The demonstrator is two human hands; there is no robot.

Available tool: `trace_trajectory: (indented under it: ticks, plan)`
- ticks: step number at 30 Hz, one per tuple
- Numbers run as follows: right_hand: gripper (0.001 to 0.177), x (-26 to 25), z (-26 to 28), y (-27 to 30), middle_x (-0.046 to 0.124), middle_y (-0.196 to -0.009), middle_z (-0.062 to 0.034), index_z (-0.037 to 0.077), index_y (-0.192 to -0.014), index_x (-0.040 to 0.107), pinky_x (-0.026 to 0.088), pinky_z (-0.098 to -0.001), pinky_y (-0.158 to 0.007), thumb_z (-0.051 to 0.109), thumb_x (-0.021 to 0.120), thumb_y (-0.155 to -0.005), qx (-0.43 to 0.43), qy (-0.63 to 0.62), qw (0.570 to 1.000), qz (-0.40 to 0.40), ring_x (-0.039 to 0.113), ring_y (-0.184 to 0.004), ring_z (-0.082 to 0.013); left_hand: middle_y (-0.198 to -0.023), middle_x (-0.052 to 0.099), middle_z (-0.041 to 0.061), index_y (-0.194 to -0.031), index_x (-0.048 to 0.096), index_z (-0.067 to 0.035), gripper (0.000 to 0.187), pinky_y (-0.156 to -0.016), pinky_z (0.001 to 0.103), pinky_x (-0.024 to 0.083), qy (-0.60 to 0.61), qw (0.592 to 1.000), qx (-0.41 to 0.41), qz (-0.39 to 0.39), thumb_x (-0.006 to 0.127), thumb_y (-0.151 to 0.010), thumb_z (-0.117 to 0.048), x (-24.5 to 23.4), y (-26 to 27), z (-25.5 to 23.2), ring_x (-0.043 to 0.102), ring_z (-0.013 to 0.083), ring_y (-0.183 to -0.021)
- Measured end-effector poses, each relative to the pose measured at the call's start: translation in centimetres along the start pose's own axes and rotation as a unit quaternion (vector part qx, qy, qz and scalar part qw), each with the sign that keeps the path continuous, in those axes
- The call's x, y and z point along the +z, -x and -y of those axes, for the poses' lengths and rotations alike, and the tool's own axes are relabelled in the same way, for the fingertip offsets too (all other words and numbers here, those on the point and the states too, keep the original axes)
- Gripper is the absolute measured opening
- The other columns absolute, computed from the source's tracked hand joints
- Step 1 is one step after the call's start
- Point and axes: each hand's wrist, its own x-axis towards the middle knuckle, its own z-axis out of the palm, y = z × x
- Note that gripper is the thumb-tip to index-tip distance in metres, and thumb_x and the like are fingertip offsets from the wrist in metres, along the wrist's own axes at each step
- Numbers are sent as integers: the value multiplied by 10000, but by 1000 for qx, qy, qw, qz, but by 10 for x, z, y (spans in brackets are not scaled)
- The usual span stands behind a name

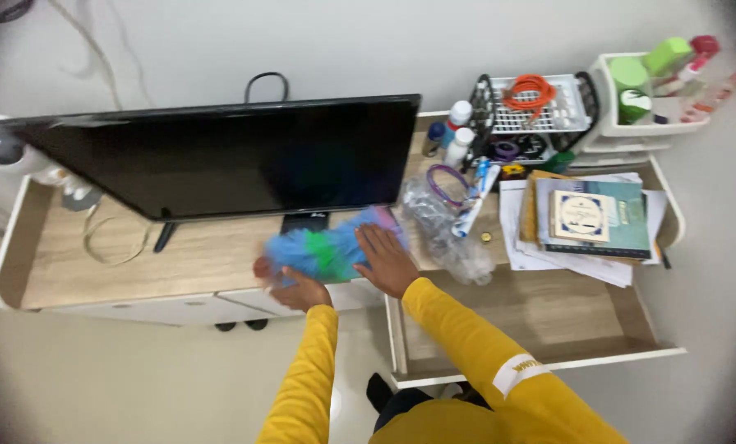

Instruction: Organize books and papers inside a desk drawer.

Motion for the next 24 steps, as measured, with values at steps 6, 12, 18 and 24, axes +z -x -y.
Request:
trace_trajectory:
  ticks: [6,12,18,24]
  plan:
    - [802,-33,-25,18,367,-1584,-241,-8,-1541,316,220,-543,-1183,467,603,-963,-2,25,1000,-11,293,-1493,-391,-1682,25,363,-1600,3,120,989,-1249,582,157,-35,977,209,3,377,-1076,-631,-33,70,-58,101,506,-1553]
    - [761,-47,-63,53,386,-1579,-242,-9,-1548,346,240,-520,-1235,428,609,-983,14,7,999,-46,321,-1491,-392,-1695,-18,308,-1667,6,2,898,-1225,678,77,-175,956,231,53,380,-1088,-574,-39,118,-75,40,486,-1573]
    - [728,-80,-109,82,415,-1556,-250,-9,-1519,377,257,-505,-1212,373,648,-961,39,-3,996,-78,361,-1461,-401,-1712,135,246,-1641,259,-26,753,-1244,634,94,-139,882,434,117,475,-1057,-450,-20,207,-111,102,472,-1572]
    - [640,-141,-186,130,556,-1447,-193,-3,-1409,527,387,-485,-1160,275,720,-867,52,-81,979,-178,507,-1354,-369,-1649,299,262,-1533,389,9,663,-1246,590,172,-59,795,580,168,612,-1013,-337,41,295,-102,256,459,-1529]
